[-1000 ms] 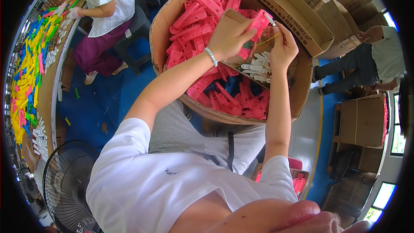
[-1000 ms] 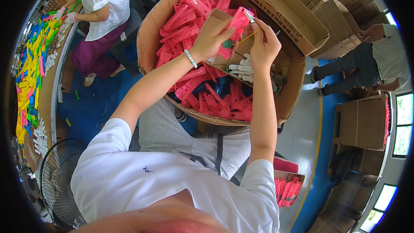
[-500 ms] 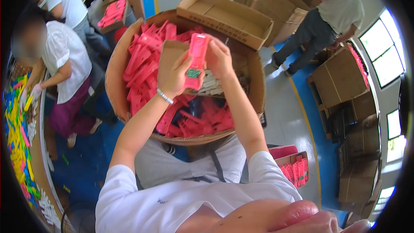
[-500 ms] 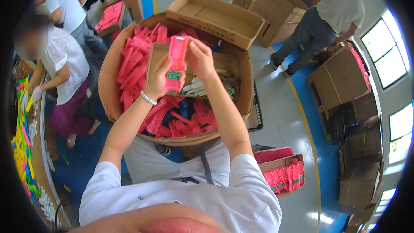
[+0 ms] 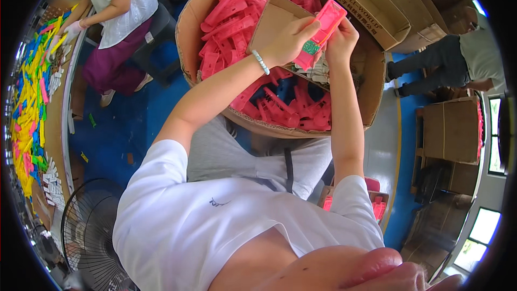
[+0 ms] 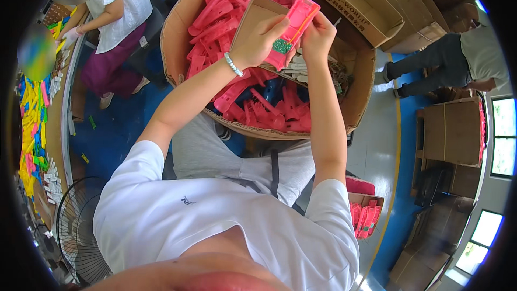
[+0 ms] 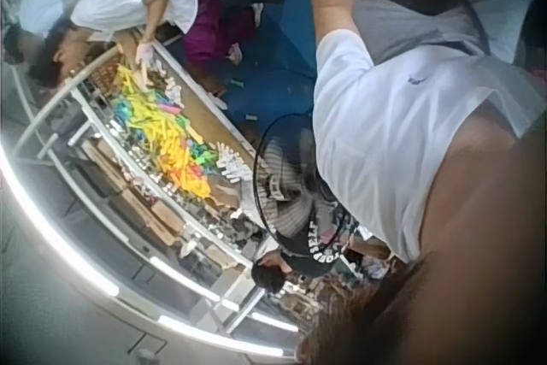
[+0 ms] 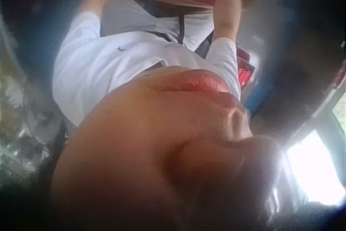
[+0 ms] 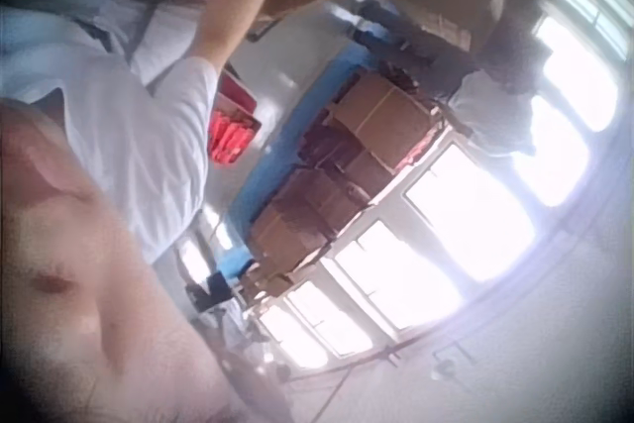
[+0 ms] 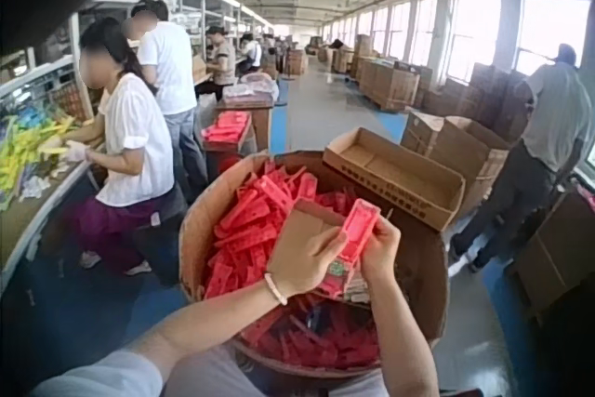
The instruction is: The person picks up a pink plastic housing and a circuit board from a box, fits the board into the housing, and wraps a rubber band around the assembly before placing it into a tray.
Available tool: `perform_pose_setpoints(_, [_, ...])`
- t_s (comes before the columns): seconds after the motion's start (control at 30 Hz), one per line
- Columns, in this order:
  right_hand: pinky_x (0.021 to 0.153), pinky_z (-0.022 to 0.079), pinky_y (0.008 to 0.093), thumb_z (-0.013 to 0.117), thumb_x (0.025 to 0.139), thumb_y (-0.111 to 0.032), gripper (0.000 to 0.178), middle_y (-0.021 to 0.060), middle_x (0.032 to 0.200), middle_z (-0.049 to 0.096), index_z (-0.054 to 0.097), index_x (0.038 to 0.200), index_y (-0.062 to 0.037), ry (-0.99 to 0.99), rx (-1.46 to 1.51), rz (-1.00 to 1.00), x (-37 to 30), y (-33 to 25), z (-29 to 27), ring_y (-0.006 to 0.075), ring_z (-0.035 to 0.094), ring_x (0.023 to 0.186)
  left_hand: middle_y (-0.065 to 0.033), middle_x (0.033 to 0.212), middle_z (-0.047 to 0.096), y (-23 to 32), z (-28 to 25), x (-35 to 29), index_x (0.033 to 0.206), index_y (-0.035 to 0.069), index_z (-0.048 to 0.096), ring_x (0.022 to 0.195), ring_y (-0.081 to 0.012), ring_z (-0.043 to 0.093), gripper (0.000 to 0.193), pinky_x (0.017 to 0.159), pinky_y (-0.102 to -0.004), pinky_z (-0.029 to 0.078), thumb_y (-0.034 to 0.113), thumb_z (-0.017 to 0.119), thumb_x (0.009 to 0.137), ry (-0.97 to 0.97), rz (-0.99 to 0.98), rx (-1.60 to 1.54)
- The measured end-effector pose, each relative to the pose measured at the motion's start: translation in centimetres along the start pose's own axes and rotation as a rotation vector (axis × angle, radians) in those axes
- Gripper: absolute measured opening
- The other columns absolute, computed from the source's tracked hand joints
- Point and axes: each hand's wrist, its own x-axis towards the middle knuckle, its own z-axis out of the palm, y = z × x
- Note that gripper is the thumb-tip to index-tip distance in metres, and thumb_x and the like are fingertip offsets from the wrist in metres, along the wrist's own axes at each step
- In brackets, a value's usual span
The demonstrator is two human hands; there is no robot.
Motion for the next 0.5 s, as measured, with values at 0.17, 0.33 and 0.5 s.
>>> perform_pose_setpoints(0.17, [0.082,0.051,0.0290,0.053,0.091,0.005,0.028,0.0140,0.111,0.065,0.058,0.119,0.0097,-0.282,0.449,0.224,-1.1,-0.1,-1.4,0.0192,0.063,0.095,-0.0105,0.081,0.062,-0.5,-2.1,0.1,0.102,0.003,0.052,0.059,-0.0178,0.062,0.032,0.052,-0.0312,0.052,0.035,0.044,0.103,0.070,0.034,0.090])
perform_pose_setpoints(0.33, [0.075,0.050,0.0283,0.058,0.091,0.001,0.023,0.0114,0.106,0.067,0.063,0.113,0.0052,-0.310,0.491,0.343,-1.3,-0.6,-1.1,0.0165,0.063,0.092,-0.0107,0.085,0.063,-1.1,-2.7,-0.2,0.099,0.002,0.051,0.069,-0.0178,0.064,0.033,0.064,-0.0276,0.050,0.035,0.057,0.098,0.297,0.142,0.768])
perform_pose_setpoints(0.5, [0.066,0.049,0.0263,0.064,0.090,-0.002,0.020,0.0064,0.094,0.068,0.064,0.108,0.0040,-0.231,0.275,0.200,-0.5,0.1,-0.8,0.0109,0.061,0.079,-0.0070,0.094,0.062,-0.9,-2.7,0.8,0.106,0.000,0.054,0.086,-0.0136,0.063,0.037,0.074,-0.0273,0.050,0.033,0.065,0.093,0.310,0.409,1.014])
